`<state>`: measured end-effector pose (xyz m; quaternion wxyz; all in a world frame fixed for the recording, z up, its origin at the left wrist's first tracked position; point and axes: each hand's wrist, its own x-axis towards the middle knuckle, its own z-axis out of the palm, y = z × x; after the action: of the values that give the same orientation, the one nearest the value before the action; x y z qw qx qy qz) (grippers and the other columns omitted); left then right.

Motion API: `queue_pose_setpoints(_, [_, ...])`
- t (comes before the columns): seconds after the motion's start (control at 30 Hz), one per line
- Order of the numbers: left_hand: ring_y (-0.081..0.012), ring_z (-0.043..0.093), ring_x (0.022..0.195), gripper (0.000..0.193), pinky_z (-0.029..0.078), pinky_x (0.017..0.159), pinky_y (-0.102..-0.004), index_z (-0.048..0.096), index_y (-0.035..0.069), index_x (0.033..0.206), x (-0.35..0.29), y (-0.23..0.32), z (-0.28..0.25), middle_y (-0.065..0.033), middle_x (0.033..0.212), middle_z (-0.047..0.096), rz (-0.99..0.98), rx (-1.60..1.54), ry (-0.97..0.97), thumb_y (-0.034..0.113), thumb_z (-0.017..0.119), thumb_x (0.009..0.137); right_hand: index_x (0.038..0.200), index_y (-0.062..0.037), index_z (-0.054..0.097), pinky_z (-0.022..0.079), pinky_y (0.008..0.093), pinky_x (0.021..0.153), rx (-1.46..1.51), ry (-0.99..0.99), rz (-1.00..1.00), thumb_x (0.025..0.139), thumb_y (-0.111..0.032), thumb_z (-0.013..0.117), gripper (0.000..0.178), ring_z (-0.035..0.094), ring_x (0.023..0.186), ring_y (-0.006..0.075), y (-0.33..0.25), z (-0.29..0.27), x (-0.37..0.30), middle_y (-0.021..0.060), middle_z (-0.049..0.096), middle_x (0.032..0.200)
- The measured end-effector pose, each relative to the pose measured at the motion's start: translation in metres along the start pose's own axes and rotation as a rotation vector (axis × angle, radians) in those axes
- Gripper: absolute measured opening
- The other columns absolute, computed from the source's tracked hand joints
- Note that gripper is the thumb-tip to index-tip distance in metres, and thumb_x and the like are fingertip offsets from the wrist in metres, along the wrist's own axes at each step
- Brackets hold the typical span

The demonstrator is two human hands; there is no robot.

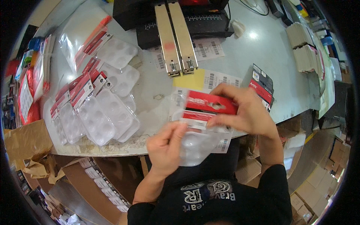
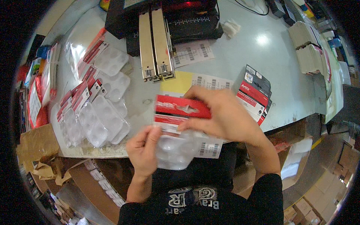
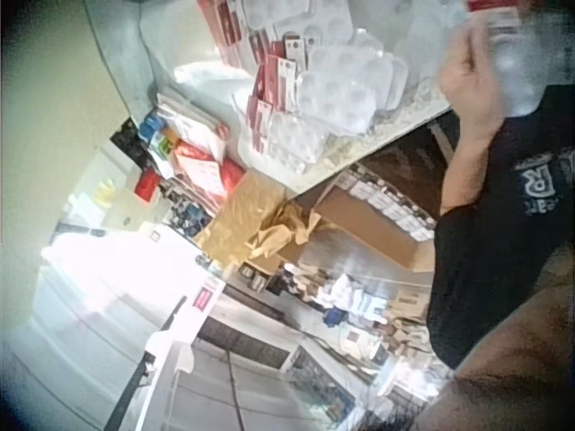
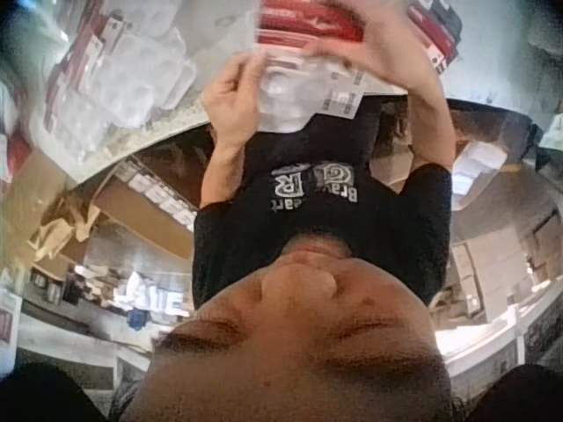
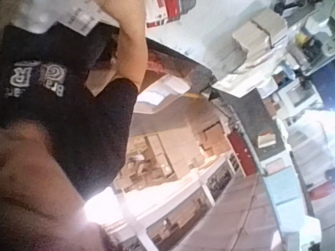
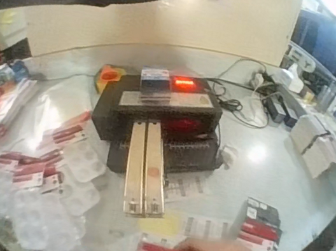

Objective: The person packs plastic mixing palettes into clear plastic bags, seals them, and places them into a cardboard box. They also handle printed labels and a label printer on the table.

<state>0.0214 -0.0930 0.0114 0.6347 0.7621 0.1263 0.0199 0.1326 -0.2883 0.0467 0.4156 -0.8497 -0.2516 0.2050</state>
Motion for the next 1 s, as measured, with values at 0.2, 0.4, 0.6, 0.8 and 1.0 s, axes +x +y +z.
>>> queue_pose_setpoints(0.2, [-0.0067,0.057,0.077,0.020,0.045,0.070,-0.0199,0.065,-0.006,0.097,0.009,-0.021,-0.001,-0.0042,0.084,0.068,-0.057,-0.279,0.214,0.011,0.056,0.095,0.086,0.0034,0.071,0.049,0.0227,0.058,0.534,-0.137,0.367,0.081,-0.018,0.074,0.022,0.062,0.062,0.0090,0.021,0.012,-0.008,0.0067,0.068,0.069])
queue_pose_setpoints(0.4, [-0.0049,0.051,0.073,0.020,0.042,0.068,-0.0196,0.062,-0.005,0.092,0.006,-0.021,-0.005,-0.0024,0.082,0.065,-0.132,-0.254,0.230,0.014,0.055,0.096,0.085,0.0041,0.067,0.048,0.0220,0.056,0.788,-0.018,0.289,0.083,-0.008,0.068,0.012,0.060,0.061,0.0088,0.029,0.029,-0.016,0.0054,0.065,0.071])
queue_pose_setpoints(0.6, [-0.0058,0.045,0.075,0.027,0.040,0.070,-0.0223,0.057,-0.001,0.089,0.029,-0.023,-0.002,-0.0001,0.077,0.055,-0.246,-0.105,0.189,0.021,0.046,0.100,0.078,-0.0005,0.061,0.039,0.0189,0.050,0.995,0.136,0.532,0.081,-0.007,0.067,0.009,0.049,0.053,0.0067,0.027,0.054,0.005,0.0007,0.055,0.065])
queue_pose_setpoints(0.8, [-0.0068,0.037,0.069,0.028,0.034,0.064,-0.0226,0.047,0.001,0.078,0.054,-0.041,0.002,0.0003,0.071,0.045,-0.045,-0.145,0.209,0.019,0.044,0.100,0.081,0.0002,0.064,0.041,0.0204,0.053,1.030,0.309,0.346,0.083,-0.009,0.065,0.010,0.050,0.057,0.0066,0.040,0.068,0.020,0.0007,0.058,0.068])
queue_pose_setpoints(1.0, [-0.0064,0.037,0.069,0.029,0.034,0.064,-0.0221,0.047,0.002,0.078,0.055,-0.044,0.005,0.0018,0.070,0.044,-0.119,-0.137,0.202,0.020,0.045,0.100,0.085,-0.0004,0.063,0.038,0.0200,0.056,1.001,0.361,0.371,0.085,-0.007,0.064,0.007,0.049,0.059,0.0074,0.041,0.069,0.026,0.0011,0.056,0.069])
